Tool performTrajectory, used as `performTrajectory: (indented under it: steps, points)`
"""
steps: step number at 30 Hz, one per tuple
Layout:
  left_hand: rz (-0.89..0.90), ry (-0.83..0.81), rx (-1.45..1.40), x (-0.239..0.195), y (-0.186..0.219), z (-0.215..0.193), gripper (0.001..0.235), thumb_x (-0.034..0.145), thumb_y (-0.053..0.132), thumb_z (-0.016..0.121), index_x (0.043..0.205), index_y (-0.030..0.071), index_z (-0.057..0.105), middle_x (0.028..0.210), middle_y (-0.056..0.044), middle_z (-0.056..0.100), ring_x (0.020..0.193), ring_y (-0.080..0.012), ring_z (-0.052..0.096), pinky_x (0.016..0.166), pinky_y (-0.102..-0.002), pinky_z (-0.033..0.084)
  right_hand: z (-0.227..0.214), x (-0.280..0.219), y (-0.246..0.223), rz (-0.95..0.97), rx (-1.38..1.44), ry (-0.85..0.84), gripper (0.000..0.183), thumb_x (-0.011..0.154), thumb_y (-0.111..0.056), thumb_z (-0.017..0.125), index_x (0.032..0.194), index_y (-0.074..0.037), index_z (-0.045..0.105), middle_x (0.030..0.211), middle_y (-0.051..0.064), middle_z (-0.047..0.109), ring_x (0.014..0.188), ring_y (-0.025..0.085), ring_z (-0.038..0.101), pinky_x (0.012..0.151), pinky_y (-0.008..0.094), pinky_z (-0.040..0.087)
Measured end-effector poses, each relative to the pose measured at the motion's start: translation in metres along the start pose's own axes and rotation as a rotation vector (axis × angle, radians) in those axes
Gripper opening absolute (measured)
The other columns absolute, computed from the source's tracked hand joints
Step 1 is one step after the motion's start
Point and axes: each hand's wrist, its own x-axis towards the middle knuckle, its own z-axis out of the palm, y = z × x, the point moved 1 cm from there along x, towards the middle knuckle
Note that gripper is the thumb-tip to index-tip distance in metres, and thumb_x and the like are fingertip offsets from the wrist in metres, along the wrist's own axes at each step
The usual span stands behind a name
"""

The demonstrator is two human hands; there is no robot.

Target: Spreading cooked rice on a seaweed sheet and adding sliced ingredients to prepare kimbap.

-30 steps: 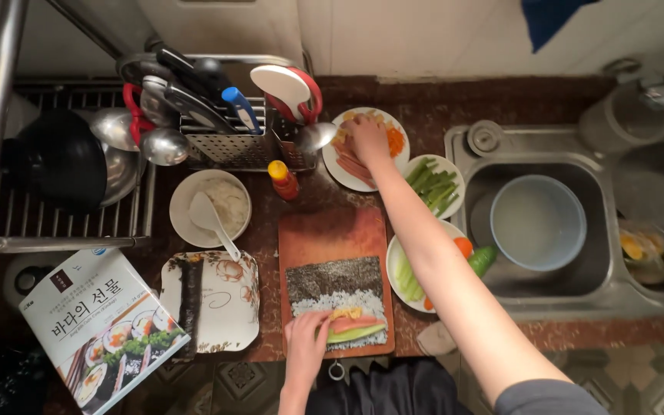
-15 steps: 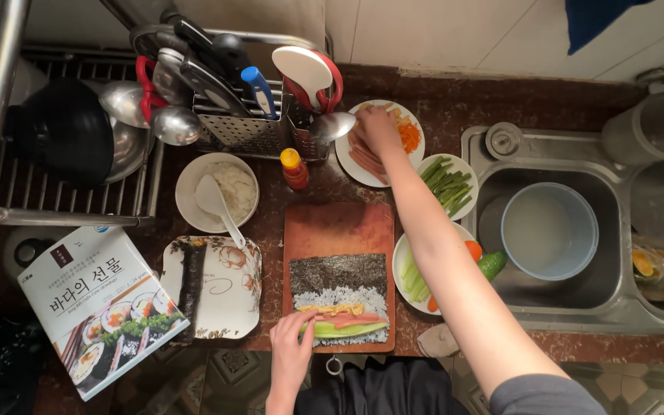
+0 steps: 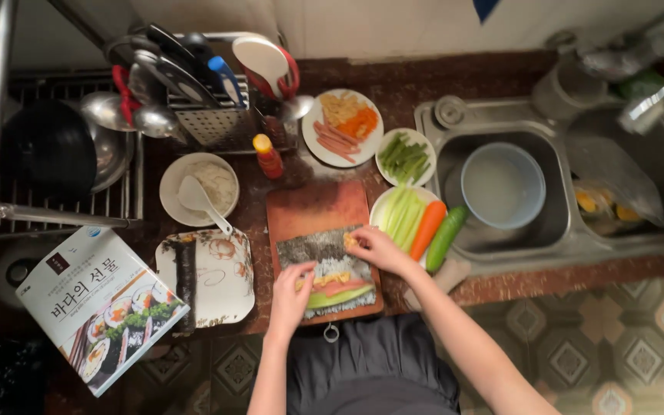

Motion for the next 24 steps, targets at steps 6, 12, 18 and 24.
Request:
performTrajectory:
  steps: [6, 12, 18, 24]
  points:
    - [0.072, -0.138, -0.008, 0.026, -0.011, 0.018, 0.023, 0.094, 0.012, 0.066, 0.116, 0.006, 0.072, 0.109, -0.012, 0.073, 0.105, -0.0317, 0.069, 0.092, -0.04, 0.053, 0.033, -0.053, -0.018, -0.046, -0.338, 0.056, 0.031, 0.085, -0.02, 0.075, 0.113, -0.009, 0.07, 0.107, 0.014, 0.067, 0.103, 0.034, 0.062, 0.088, 0.044, 0.051]
    - [0.149, -0.316, 0.173, 0.032, -0.026, 0.069, 0.024, 0.089, 0.014, 0.068, 0.111, 0.014, 0.077, 0.11, -0.01, 0.074, 0.109, -0.0332, 0.064, 0.093, -0.049, 0.047, 0.048, -0.058, -0.014, 0.049, -0.601, 0.018, 0.024, 0.083, -0.02, 0.075, 0.107, -0.015, 0.074, 0.106, 0.01, 0.069, 0.106, 0.033, 0.065, 0.09, 0.045, 0.052]
    - [0.189, -0.4, 0.297, 0.023, -0.054, 0.098, 0.019, 0.085, 0.015, 0.072, 0.103, 0.011, 0.079, 0.104, -0.01, 0.072, 0.107, -0.0325, 0.064, 0.096, -0.049, 0.046, 0.042, -0.068, -0.009, 0.166, -0.397, 0.06, 0.033, 0.083, -0.019, 0.076, 0.113, -0.006, 0.072, 0.107, 0.014, 0.071, 0.104, 0.034, 0.067, 0.089, 0.043, 0.053]
    - [0.253, -0.34, 0.306, 0.021, -0.04, 0.098, 0.015, 0.086, 0.016, 0.073, 0.099, 0.012, 0.079, 0.097, -0.008, 0.071, 0.103, -0.0304, 0.064, 0.092, -0.048, 0.044, 0.031, -0.078, 0.017, 0.179, -0.156, 0.044, 0.03, 0.088, -0.011, 0.072, 0.117, -0.005, 0.073, 0.108, 0.017, 0.074, 0.102, 0.032, 0.07, 0.089, 0.039, 0.054]
